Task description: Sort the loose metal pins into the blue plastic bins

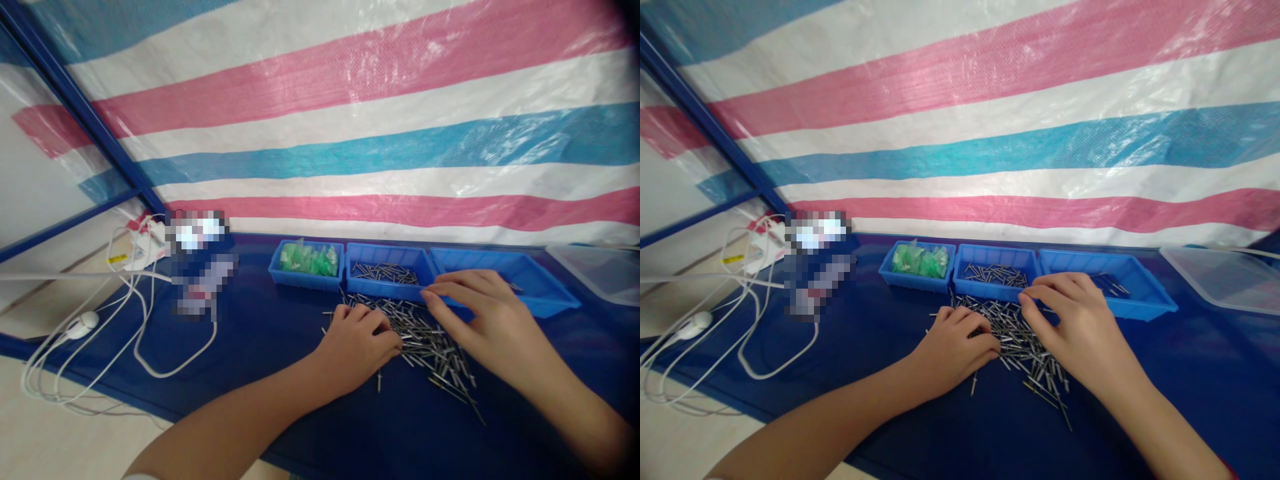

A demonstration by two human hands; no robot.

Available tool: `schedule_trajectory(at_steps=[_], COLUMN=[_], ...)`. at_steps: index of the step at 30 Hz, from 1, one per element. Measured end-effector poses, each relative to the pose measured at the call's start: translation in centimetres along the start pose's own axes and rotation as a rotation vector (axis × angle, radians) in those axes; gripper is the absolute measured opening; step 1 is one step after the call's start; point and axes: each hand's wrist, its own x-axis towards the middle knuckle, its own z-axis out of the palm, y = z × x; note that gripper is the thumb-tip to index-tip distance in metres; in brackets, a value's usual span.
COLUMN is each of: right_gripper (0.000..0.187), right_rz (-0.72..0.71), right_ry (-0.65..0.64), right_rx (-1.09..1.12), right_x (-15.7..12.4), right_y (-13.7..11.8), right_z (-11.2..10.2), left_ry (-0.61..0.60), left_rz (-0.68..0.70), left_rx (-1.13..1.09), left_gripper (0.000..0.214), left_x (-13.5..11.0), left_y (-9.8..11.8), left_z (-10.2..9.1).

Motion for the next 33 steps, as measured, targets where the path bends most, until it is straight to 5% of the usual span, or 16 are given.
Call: schedule_trajectory(at_steps=[7,16,21,26,33], right_gripper=[0.013,0.014,0.019,0.023,0.021], right_rz=[-0.052,0.049,0.174,0.368,0.424], right_ry=[-0.103,-0.432,-0.429,-0.296,-0.307], right_rx=[0.150,0.473,0.575,0.696,0.799], right_x=[0.0,-0.3,-0.5,-0.4,-0.2], right_y=[-1.2,-3.1,-2.8,-2.2,-1.8], right_z=[0.0,0.8,1.0,0.7,0.2], left_ry=[0.043,0.320,0.365,0.353,0.312], left_rz=[-0.066,-0.097,-0.166,-0.302,-0.243], left_rx=[-0.131,-0.550,-0.696,-0.692,-0.776], left_gripper=[0.020,0.020,0.018,0.020,0.018], left_x=[0.5,0.4,0.4,0.4,0.4], left_y=[0.2,0.6,0.6,0.6,1.0], left_z=[-0.7,-1.9,-2.2,-2.5,-2.4])
